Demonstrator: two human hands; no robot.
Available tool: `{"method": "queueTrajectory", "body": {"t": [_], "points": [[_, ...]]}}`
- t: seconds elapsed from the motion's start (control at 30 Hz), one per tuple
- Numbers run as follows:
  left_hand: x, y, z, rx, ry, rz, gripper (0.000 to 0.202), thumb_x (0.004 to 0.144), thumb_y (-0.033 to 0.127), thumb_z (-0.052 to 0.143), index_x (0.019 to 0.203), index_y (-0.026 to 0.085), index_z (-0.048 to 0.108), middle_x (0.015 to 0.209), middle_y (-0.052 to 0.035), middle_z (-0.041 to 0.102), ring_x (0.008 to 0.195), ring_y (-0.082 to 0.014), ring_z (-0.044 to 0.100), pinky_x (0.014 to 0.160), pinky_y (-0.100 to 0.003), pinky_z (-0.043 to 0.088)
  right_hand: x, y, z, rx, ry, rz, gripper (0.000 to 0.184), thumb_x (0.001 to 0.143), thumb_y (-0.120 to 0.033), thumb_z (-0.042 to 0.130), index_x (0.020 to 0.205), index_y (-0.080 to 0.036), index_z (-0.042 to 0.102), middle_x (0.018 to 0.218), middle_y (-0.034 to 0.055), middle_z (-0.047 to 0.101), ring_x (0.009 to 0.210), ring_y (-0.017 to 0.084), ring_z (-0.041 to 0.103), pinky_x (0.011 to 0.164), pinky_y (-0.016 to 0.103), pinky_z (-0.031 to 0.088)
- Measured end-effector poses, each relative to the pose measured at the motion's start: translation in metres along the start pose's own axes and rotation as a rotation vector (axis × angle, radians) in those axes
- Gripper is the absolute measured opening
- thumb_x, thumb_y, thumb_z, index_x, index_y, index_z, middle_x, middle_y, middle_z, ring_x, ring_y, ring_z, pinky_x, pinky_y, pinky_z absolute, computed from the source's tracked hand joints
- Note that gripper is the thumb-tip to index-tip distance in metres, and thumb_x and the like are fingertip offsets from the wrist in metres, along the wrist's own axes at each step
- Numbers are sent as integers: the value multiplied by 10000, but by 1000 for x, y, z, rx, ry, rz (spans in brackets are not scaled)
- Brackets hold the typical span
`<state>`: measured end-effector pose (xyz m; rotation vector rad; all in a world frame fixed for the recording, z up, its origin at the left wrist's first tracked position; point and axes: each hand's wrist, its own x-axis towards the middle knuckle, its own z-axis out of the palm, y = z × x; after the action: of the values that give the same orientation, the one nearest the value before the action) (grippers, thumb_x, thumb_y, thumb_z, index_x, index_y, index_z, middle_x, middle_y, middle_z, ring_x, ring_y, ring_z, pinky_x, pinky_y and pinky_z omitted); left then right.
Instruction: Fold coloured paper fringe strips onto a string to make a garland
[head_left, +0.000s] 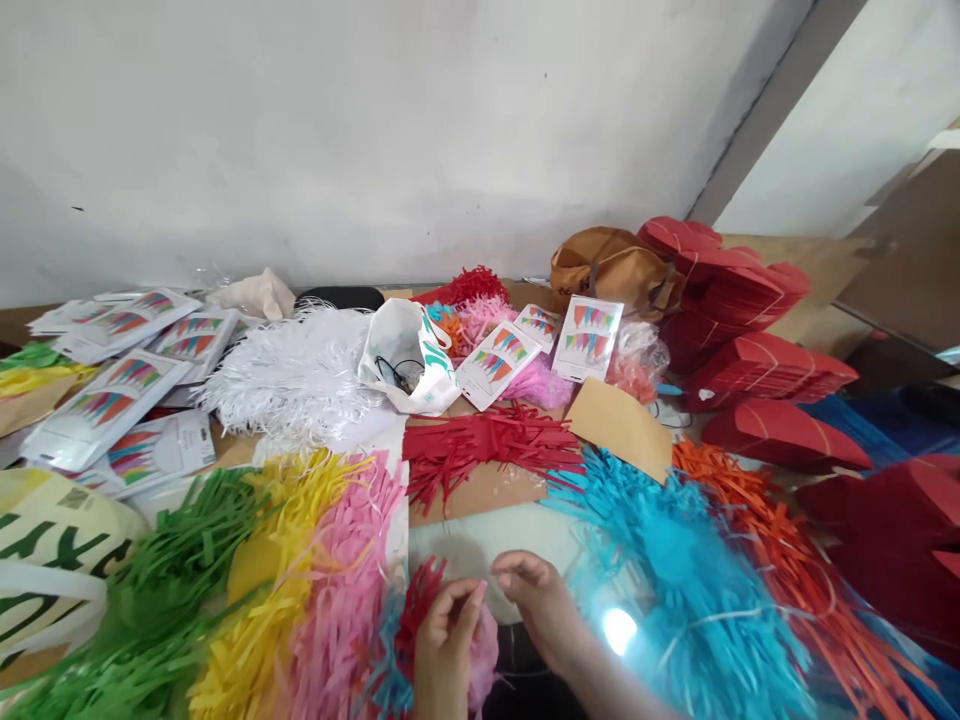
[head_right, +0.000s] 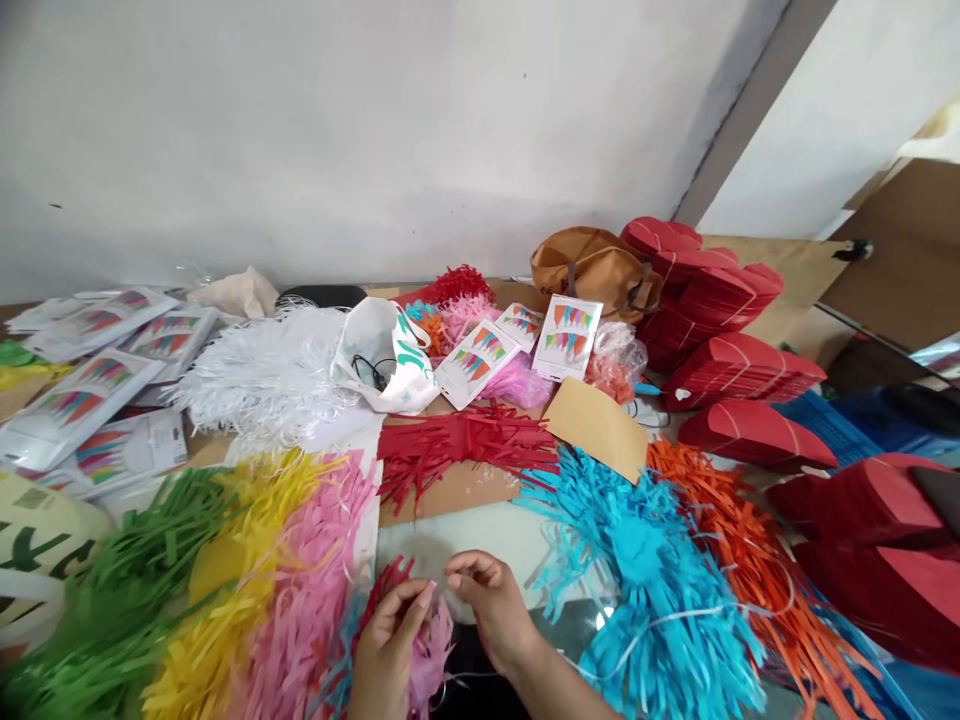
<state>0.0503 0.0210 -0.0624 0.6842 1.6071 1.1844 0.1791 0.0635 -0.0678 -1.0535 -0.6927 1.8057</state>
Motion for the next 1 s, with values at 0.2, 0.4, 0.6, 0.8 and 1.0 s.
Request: {"method": "queueTrajectory", "body": {"t": [0.2, 0.4, 0.6, 0.8, 1.0], "points": [[-10, 11, 15, 172, -80, 147, 371, 763, 571, 642, 800, 210, 719, 777, -40, 728, 727, -202, 658, 684, -277, 524, -14, -15, -4, 87, 70, 72, 306, 503, -349, 922, 697, -187, 751, 594, -17, 603, 555, 101, 468, 581, 235, 379], [-14, 8, 17, 305, -70, 323, 273, 775, 503, 648, 778, 246, 738, 775, -44, 734, 746, -214, 689, 685, -276, 544, -25, -20, -10, -86, 161, -43, 274, 511, -372, 912, 624, -189, 741, 622, 9, 662, 619, 138, 525, 626, 259, 427], [-16, 0, 13, 371, -89, 336, 229, 777, 470, 662, 793, 260, 752, 792, -47, 754, 752, -220, 703, 699, -285, 562, -31, -18, -16, -136, 159, -67, 286, 544, -407, 902, 641, -183, 752, 629, 22, 686, 611, 142, 552, 615, 259, 435], [-22, 4, 14, 399, -22, 408, 243, 758, 496, 670, 743, 268, 753, 751, -60, 753, 724, -235, 700, 694, -314, 573, -33, -14, -21, -186, 62, -51, 277, 593, -402, 882, 677, -178, 742, 649, 13, 669, 630, 143, 562, 630, 261, 434], [-23, 8, 9, 348, -177, 332, 306, 781, 533, 633, 871, 268, 759, 882, -78, 779, 833, -244, 725, 777, -321, 583, -30, -13, -23, -159, -27, -26, 299, 638, -395, 858, 752, -179, 686, 664, -20, 623, 635, 122, 535, 640, 245, 407]]}}
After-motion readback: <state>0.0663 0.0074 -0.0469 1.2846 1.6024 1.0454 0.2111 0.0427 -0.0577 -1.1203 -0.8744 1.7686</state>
